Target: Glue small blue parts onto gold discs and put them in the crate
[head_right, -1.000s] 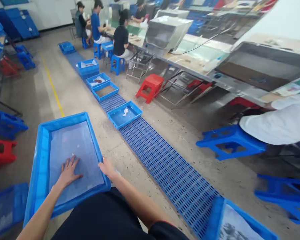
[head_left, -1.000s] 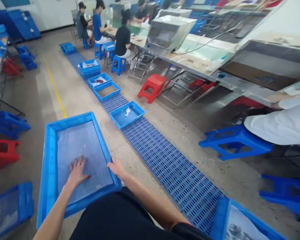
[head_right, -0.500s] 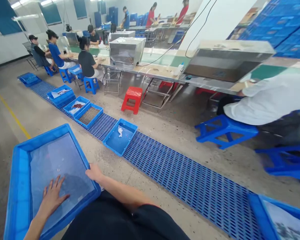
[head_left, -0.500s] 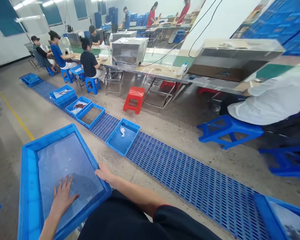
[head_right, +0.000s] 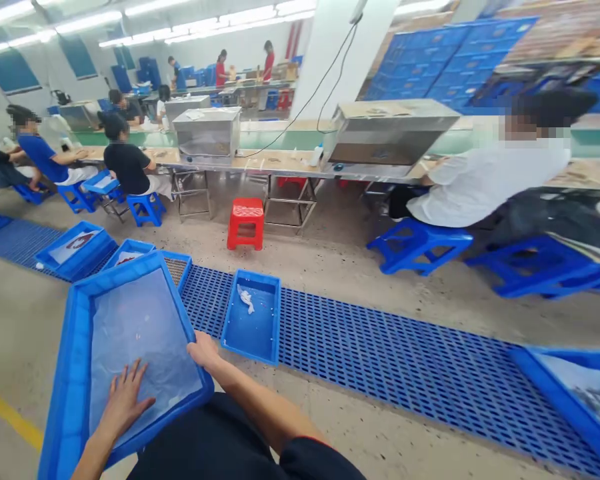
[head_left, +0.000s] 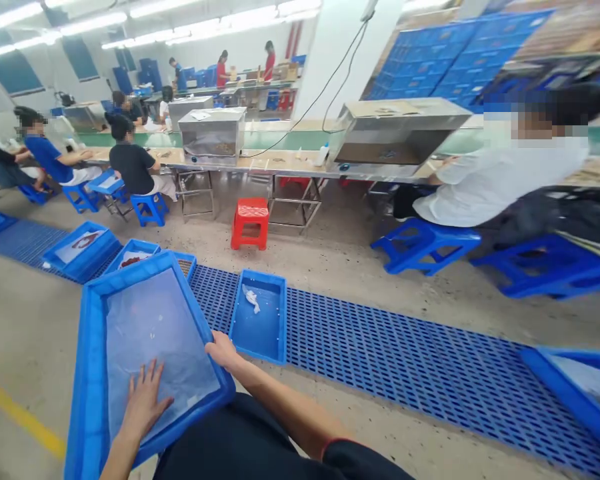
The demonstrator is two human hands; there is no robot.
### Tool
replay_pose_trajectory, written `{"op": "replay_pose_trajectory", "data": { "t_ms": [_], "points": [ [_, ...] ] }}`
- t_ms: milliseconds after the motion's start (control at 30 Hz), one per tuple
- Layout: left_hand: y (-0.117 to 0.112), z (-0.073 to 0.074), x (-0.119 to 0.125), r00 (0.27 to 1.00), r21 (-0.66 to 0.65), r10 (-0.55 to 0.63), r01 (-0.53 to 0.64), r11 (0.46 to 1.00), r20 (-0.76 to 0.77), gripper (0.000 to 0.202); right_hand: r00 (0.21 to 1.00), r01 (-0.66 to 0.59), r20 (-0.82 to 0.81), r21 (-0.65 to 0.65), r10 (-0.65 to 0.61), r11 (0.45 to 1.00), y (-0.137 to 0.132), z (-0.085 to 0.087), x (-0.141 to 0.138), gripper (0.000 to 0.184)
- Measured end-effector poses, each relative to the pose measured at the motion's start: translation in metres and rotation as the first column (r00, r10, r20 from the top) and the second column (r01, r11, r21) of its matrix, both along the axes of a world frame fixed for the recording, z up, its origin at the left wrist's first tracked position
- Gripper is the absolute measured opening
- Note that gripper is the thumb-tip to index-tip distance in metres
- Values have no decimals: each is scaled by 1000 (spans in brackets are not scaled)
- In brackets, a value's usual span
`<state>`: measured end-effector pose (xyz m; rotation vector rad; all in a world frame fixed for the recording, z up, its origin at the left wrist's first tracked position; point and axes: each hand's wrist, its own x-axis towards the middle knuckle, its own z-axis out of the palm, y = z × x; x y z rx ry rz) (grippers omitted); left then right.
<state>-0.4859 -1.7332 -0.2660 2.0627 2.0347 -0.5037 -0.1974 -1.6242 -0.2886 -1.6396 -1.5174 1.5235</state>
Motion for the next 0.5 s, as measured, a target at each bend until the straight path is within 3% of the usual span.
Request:
{"op": "replay_pose_trajectory", "data": {
  "t_ms": [100, 200, 367, 500],
  "points": [
    [92, 19, -25, 991, -22, -125, 126, 992, 37, 87, 993, 116, 11, -27, -116, 993, 54, 18, -10, 41],
    [173, 27, -34, 960, -33, -261, 266, 964, 97, 88, 971, 238, 16, -48, -237, 970, 87, 24, -4, 39],
    [296, 27, -19, 895, 9, -411, 416, 909, 173, 86, 894, 447, 28, -72, -446, 892, 135, 17, 18, 34],
    [395, 34, 0, 854, 124, -475, 459, 880, 212, 77, 816, 578, 41, -78, -576, 813, 195, 4, 45, 25]
  ]
}}
